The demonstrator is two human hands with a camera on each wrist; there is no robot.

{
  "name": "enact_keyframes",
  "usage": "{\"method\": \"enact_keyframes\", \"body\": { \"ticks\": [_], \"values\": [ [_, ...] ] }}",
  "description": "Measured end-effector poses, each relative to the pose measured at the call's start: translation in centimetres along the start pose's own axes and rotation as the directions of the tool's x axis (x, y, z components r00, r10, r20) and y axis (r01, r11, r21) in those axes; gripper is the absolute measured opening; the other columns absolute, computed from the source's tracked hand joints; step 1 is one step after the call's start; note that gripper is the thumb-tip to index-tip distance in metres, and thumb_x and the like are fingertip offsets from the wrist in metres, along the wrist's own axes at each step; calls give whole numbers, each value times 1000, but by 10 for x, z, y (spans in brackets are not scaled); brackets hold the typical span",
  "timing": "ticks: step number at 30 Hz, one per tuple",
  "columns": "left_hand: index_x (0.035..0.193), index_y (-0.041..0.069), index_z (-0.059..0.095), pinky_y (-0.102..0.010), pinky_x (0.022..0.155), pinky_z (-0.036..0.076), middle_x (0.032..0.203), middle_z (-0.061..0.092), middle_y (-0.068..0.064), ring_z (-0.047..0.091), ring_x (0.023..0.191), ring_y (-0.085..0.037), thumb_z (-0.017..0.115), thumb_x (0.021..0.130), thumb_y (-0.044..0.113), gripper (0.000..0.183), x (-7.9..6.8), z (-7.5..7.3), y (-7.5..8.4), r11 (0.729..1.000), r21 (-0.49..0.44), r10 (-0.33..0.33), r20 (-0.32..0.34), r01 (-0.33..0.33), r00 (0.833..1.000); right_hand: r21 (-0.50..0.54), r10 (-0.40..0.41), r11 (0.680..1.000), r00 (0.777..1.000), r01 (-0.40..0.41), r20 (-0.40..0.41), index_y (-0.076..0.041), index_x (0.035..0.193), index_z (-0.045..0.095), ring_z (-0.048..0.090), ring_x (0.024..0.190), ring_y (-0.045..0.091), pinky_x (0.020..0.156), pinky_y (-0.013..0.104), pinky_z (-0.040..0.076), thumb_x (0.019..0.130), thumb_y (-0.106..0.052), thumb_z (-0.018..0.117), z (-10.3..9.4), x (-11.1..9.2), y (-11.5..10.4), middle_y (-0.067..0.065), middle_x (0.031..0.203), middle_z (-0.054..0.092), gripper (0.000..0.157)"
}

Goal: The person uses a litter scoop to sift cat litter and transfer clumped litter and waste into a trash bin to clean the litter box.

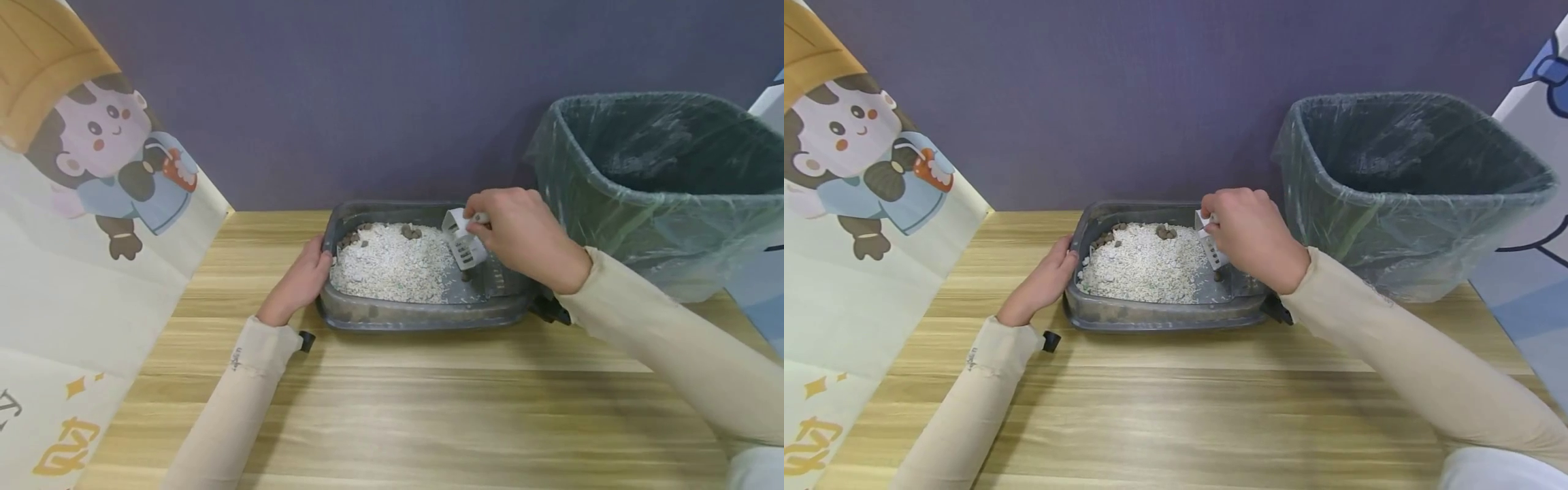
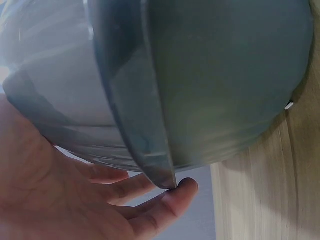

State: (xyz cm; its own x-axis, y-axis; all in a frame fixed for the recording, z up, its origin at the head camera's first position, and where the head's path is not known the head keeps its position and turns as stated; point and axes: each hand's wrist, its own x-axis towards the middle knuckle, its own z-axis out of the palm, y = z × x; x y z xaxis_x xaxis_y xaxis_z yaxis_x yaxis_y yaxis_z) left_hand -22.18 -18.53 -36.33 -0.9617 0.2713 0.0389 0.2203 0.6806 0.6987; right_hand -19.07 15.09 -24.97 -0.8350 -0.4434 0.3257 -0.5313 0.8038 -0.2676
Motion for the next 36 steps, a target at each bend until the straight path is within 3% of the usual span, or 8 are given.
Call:
{"method": "enact_keyframes", "body": {
  "ticks": [5,14,21,24,28,32,36],
  "values": [
    [146,-8,18,-49,110,20,146,24,-28,23,136,-37,23,101,24,55,0,0,0,1000,1,-3,-5,3,1000,-22,-42,999,996,44,83,-7,95,72,57,57,14,51,33,47,84,-5,71,3,6,-6,8,92,69,12],
    [146,-8,18,-48,110,21,145,25,-29,24,136,-37,24,101,23,55,0,0,1,1000,5,-1,-12,1,1000,-46,-120,991,986,126,119,-13,89,73,53,56,13,49,31,44,81,-3,73,10,11,-11,2,93,69,14],
    [146,-7,17,-48,110,20,145,25,-29,23,135,-37,25,101,23,55,0,0,1,1000,3,-1,-7,1,1000,-62,-223,968,945,244,240,-15,75,68,46,54,12,50,29,40,80,11,62,18,20,-24,-1,77,64,27],
    [146,-8,17,-49,110,20,144,25,-29,24,135,-38,25,101,22,55,0,-1,0,1000,2,2,-7,-2,1000,-54,-246,961,928,271,280,-18,57,48,23,50,10,47,27,21,75,18,50,21,26,-28,-7,56,38,40],
    [146,-8,17,-49,109,21,144,25,-29,24,135,-37,24,101,22,55,1,0,0,1000,-3,5,-4,-5,1000,-18,-232,967,912,253,339,-20,55,30,8,56,13,53,32,11,68,19,41,23,31,-32,-5,61,12,42],
    [146,-8,17,-48,109,22,144,25,-29,24,135,-36,24,101,22,55,1,0,-1,1000,-1,9,-3,-9,1000,14,-185,981,905,195,384,-20,53,46,11,53,12,49,29,14,68,16,42,21,33,-35,-7,55,20,39],
    [146,-8,17,-48,109,22,143,26,-29,24,135,-36,23,101,22,55,1,1,0,1000,-1,8,-1,-8,1000,30,-153,988,898,154,414,-18,65,65,21,47,11,48,28,27,73,12,47,19,35,-37,-5,52,46,37]
  ]
}}
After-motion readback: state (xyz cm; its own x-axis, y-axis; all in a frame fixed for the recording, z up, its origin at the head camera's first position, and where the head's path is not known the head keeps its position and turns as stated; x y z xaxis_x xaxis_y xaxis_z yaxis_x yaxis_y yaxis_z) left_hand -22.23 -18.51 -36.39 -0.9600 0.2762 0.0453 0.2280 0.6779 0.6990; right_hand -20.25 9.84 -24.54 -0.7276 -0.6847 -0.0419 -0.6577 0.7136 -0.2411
